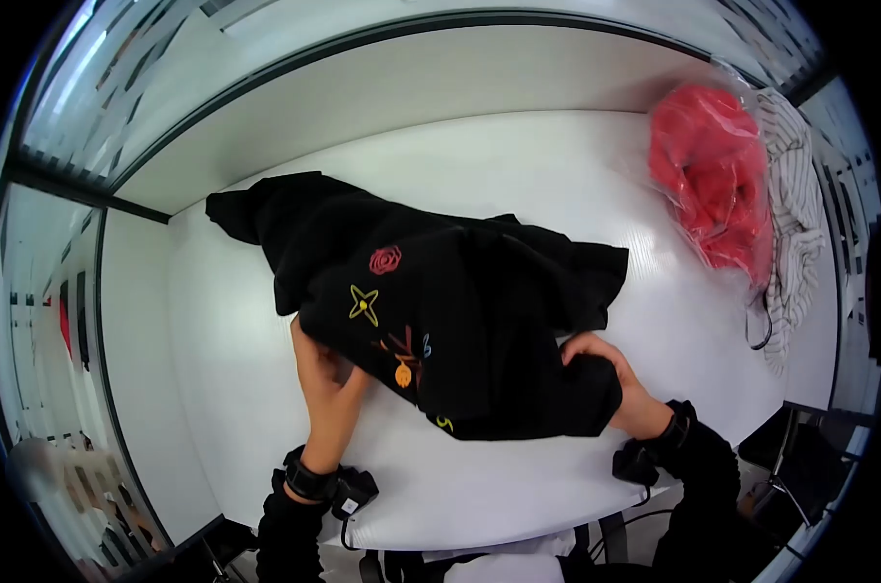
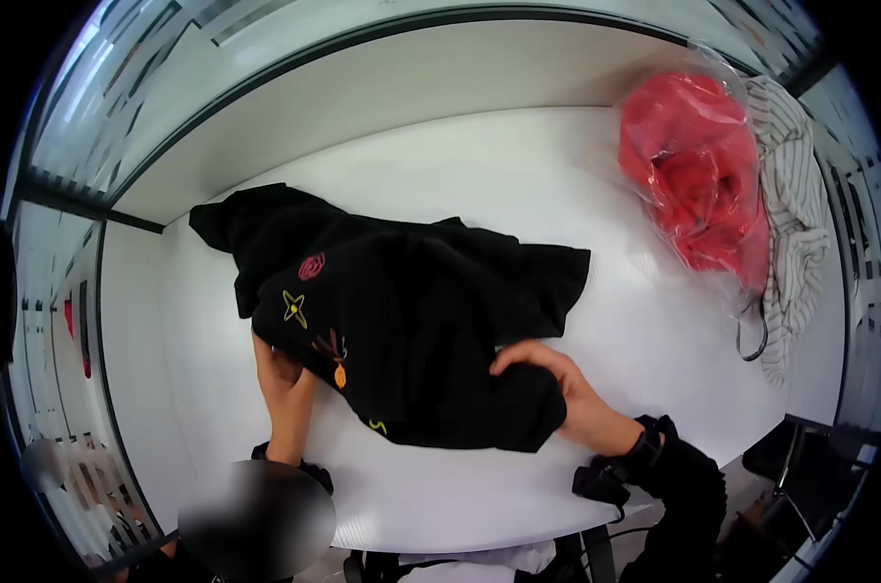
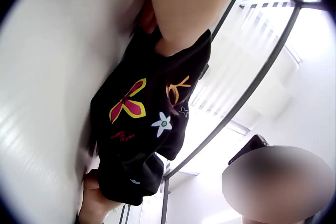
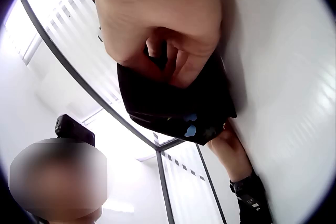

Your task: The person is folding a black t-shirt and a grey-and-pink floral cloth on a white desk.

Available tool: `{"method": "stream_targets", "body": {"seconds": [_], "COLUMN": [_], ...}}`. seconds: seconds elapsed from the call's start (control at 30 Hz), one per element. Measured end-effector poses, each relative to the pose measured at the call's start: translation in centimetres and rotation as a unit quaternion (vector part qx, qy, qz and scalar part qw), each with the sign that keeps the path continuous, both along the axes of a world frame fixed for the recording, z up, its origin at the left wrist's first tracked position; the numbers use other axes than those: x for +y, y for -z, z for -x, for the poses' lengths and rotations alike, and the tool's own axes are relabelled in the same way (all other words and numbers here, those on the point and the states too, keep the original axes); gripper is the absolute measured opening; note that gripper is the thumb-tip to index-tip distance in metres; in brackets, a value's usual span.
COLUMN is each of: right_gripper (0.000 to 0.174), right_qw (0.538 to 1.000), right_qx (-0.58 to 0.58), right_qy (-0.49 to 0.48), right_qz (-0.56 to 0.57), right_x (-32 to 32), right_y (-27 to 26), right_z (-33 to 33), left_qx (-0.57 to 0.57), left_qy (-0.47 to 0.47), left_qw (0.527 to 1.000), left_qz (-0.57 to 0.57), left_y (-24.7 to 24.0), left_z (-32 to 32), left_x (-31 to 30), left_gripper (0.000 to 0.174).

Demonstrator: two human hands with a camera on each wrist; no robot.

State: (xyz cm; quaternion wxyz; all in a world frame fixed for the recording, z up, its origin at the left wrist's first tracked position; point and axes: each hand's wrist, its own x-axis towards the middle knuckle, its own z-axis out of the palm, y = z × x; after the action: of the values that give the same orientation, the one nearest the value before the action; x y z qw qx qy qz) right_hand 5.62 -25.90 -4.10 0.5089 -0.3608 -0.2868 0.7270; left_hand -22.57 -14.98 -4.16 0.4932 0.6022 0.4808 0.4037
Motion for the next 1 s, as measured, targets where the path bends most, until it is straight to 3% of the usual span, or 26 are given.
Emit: {"method": "stream_targets", "body": {"seconds": [0.1,0.2,0.37,0.43,0.53,0.57,0.63,0.67,0.73,0.77,0.8,0.9,1.0], "right_gripper": [0.035,0.033,0.025,0.018,0.011,0.007,0.008,0.008,0.007,0.006,0.006,0.008,0.012], "right_qw": [0.999,0.999,0.996,0.997,0.987,0.994,0.979,0.988,0.946,0.97,0.986,0.978,0.963], "right_qx": [-0.04,0.03,-0.081,-0.073,-0.117,-0.079,-0.153,-0.095,-0.21,-0.141,-0.069,-0.067,-0.132], "right_qy": [-0.016,-0.011,-0.014,0.001,0.024,0.065,0.084,0.062,0.052,0.079,0.102,0.157,0.125], "right_qz": [-0.018,0.015,-0.019,-0.032,-0.11,-0.029,-0.101,-0.105,-0.241,-0.182,-0.116,-0.121,-0.201], "right_x": [-0.2,-0.3,-0.3,-0.3,0.4,0.9,1.9,2.2,2.4,1.9,1.4,-1.2,-0.8], "right_y": [0.0,0.3,-0.2,-0.3,2.1,0.5,1.9,1.9,3.3,2.4,1.5,-0.5,0.9], "right_z": [-0.3,-0.3,-0.5,0.0,0.4,1.4,1.5,1.1,0.0,0.2,1.3,4.3,5.3], "left_qx": [-0.022,-0.053,-0.062,-0.087,-0.087,-0.099,-0.087,-0.059,-0.032,-0.021,-0.023,-0.007,-0.028], "left_qy": [-0.023,-0.035,-0.044,-0.046,-0.066,-0.065,-0.068,-0.067,-0.068,-0.072,-0.057,0.002,0.171], "left_qw": [0.999,0.998,0.997,0.995,0.992,0.991,0.989,0.987,0.99,0.991,0.991,0.989,0.982], "left_qz": [0.025,0.023,0.011,0.015,-0.065,-0.062,-0.096,-0.131,-0.12,-0.11,-0.118,-0.149,-0.076], "left_y": [0.0,-0.2,-0.6,-0.7,-0.4,-0.1,0.5,0.9,1.1,1.3,1.2,2.6,0.6], "left_z": [0.3,0.6,0.5,0.6,0.2,0.2,0.4,0.7,1.2,1.1,1.0,1.2,-0.4], "left_x": [-0.3,-0.2,-0.3,-0.6,-0.4,-0.3,0.6,1.0,1.0,0.7,0.4,-1.0,-5.9], "left_gripper": [0.069,0.066,0.06,0.057,0.048,0.046,0.04,0.037,0.032,0.029,0.028,0.022,0.057]}}
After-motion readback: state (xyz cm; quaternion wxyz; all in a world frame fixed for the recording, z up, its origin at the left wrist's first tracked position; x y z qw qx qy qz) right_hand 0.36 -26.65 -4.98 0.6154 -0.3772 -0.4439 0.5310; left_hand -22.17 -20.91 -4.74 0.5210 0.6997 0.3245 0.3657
